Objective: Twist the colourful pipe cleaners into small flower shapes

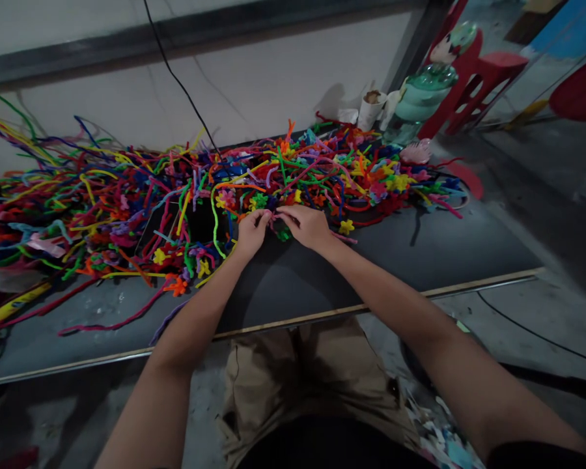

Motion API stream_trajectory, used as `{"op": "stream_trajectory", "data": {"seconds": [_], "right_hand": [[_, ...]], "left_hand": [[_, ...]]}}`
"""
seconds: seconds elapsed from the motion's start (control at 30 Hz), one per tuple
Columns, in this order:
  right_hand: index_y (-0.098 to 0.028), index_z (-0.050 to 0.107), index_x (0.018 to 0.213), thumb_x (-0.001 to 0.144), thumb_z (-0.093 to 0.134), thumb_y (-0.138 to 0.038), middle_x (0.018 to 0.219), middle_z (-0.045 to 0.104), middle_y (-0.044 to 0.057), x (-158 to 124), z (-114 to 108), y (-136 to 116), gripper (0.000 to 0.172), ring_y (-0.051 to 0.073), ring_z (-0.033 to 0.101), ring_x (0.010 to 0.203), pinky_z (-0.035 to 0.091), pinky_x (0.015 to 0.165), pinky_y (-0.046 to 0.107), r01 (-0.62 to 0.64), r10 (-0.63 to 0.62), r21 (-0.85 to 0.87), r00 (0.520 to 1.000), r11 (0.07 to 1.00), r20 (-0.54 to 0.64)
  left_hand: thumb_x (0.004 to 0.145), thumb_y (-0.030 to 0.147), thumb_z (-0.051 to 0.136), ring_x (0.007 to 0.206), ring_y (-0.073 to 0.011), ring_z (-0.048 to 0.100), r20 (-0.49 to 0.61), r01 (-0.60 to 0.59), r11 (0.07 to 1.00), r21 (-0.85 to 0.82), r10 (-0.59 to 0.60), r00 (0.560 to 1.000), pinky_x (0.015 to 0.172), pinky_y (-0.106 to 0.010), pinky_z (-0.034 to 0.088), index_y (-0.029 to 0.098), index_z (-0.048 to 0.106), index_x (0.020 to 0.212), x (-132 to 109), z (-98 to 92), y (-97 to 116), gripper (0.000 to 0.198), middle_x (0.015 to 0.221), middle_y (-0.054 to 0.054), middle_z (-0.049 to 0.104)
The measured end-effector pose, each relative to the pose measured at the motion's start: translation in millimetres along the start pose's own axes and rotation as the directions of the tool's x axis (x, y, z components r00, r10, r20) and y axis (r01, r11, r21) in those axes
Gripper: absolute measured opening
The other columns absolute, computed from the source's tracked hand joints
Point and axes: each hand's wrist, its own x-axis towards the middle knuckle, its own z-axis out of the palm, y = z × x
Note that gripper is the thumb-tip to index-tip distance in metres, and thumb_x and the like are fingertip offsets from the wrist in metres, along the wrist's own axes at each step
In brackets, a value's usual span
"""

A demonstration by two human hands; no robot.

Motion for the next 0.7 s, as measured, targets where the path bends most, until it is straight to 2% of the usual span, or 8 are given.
{"op": "stream_trajectory", "data": {"seconds": [0.13, 0.23, 0.33, 0.43, 0.57, 0.7], "right_hand": [[-0.019, 0.070, 0.105, 0.094, 0.060, -0.040, 0.103, 0.075, 0.007, 2, -6, 5, 0.026, 0.020, 0.071, 0.093, 0.053, 0.084, 0.031, -0.089, 0.107, 0.099, 0.975, 0.991, -0.197], [-0.018, 0.071, 0.090, 0.091, 0.061, -0.048, 0.086, 0.074, 0.005, 2, -5, 3, 0.031, 0.018, 0.068, 0.075, 0.052, 0.074, 0.030, -0.139, 0.198, 0.228, 0.946, 0.964, -0.258], [-0.018, 0.071, 0.081, 0.088, 0.063, -0.052, 0.077, 0.072, 0.004, 2, 1, -2, 0.036, 0.017, 0.064, 0.068, 0.051, 0.068, 0.030, -0.164, 0.272, 0.375, 0.928, 0.913, -0.256], [-0.017, 0.072, 0.079, 0.086, 0.063, -0.055, 0.074, 0.071, 0.004, 1, 11, -6, 0.040, 0.016, 0.064, 0.068, 0.051, 0.066, 0.029, -0.168, 0.299, 0.506, 0.935, 0.846, -0.189], [-0.018, 0.073, 0.084, 0.084, 0.062, -0.062, 0.081, 0.073, 0.005, 0, 18, -6, 0.045, 0.017, 0.067, 0.075, 0.053, 0.069, 0.029, -0.171, 0.269, 0.591, 0.960, 0.788, -0.081], [-0.020, 0.074, 0.083, 0.084, 0.063, -0.062, 0.086, 0.073, 0.006, 0, 15, -5, 0.044, 0.018, 0.068, 0.082, 0.053, 0.075, 0.031, -0.080, 0.187, 0.608, 0.976, 0.790, -0.114]], "left_hand": [[0.085, 0.039, 0.063, 0.046, -0.0067, 0.042, 0.142, 0.058, 0.983, -0.175, -0.033, 0.989, 0.045, -0.020, 0.034, 0.017, 0.063, 0.075, -4, 2.1, 4, 0.025, 0.059, 0.002, 0.057], [0.080, 0.040, 0.069, 0.046, -0.0054, 0.041, 0.203, 0.083, 0.971, -0.226, -0.036, 0.978, 0.044, -0.019, 0.032, 0.016, 0.064, 0.077, -8, 3.4, 10, 0.024, 0.062, 0.002, 0.058], [0.078, 0.038, 0.071, 0.048, -0.0057, 0.043, 0.214, 0.059, 0.976, -0.212, -0.013, 0.977, 0.048, -0.020, 0.036, 0.016, 0.065, 0.075, -11, 4.1, 14, 0.023, 0.065, 0.001, 0.061], [0.077, 0.035, 0.072, 0.056, -0.0089, 0.053, 0.191, 0.007, 0.986, -0.168, 0.025, 0.981, 0.057, -0.022, 0.044, 0.016, 0.066, 0.073, -12, 4.0, 15, 0.021, 0.066, 0.000, 0.064], [0.078, 0.034, 0.071, 0.063, -0.0117, 0.058, 0.126, -0.020, 0.992, -0.128, 0.037, 0.991, 0.065, -0.024, 0.049, 0.016, 0.069, 0.073, -10, 3.4, 12, 0.018, 0.067, 0.000, 0.067], [0.077, 0.038, 0.072, 0.060, -0.0113, 0.057, 0.046, -0.046, 0.991, -0.127, 0.053, 0.998, 0.062, -0.024, 0.048, 0.017, 0.069, 0.071, -8, 1.8, 10, 0.023, 0.065, 0.000, 0.066]]}}
